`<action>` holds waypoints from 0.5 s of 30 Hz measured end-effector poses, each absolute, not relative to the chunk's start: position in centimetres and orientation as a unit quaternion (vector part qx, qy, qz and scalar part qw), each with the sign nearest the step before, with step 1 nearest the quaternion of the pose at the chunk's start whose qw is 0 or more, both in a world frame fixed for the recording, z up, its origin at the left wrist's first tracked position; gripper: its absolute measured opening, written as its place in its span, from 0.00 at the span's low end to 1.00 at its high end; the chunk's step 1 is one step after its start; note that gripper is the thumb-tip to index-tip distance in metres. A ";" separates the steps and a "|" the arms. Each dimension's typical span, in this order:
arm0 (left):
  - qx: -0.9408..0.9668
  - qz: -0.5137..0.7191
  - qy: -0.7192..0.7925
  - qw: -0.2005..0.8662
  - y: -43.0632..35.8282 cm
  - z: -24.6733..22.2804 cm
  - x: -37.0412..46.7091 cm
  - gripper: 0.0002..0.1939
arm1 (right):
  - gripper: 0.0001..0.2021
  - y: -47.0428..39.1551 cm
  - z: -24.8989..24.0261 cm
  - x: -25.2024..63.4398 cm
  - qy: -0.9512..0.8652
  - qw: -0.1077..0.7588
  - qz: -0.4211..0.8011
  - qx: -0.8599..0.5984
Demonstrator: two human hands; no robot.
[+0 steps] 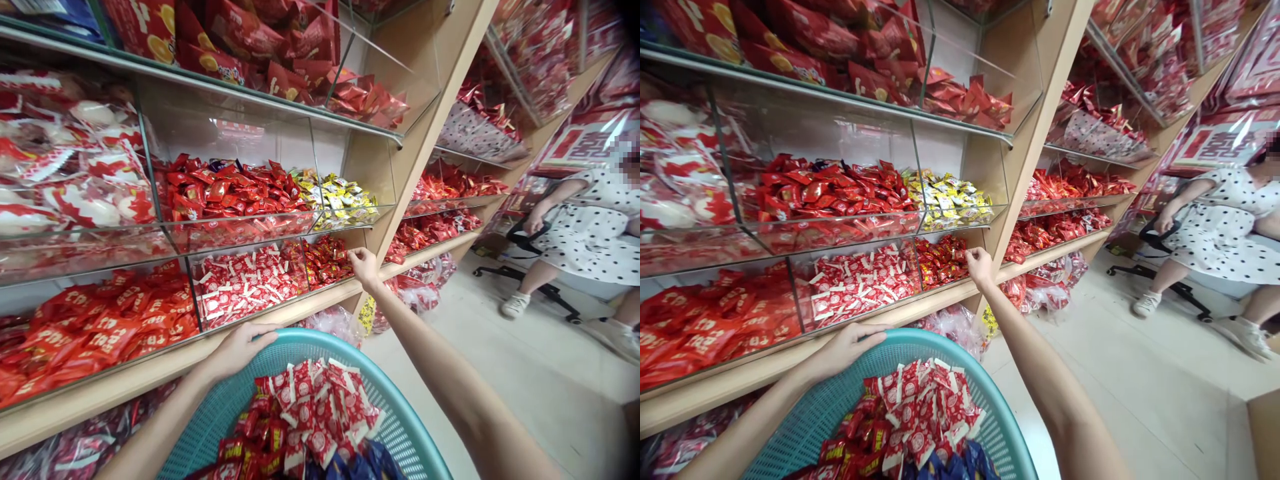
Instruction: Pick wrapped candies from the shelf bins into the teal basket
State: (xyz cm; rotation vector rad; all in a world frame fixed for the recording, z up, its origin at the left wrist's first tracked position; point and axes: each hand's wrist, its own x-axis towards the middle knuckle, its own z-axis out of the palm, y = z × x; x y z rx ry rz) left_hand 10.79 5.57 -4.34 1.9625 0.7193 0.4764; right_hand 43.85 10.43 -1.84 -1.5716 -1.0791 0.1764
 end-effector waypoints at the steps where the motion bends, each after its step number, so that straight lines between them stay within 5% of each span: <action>1: 0.803 0.195 0.296 0.480 5.6 -4.4 10.8 0.20 | 0.11 10.0 -1.7 43.6 -0.455 0.587 0.089 -0.664; 15: 0.808 0.198 0.290 0.473 5.6 -4.5 10.8 0.21 | 0.06 11.5 -0.5 43.4 -0.357 0.605 0.194 -0.685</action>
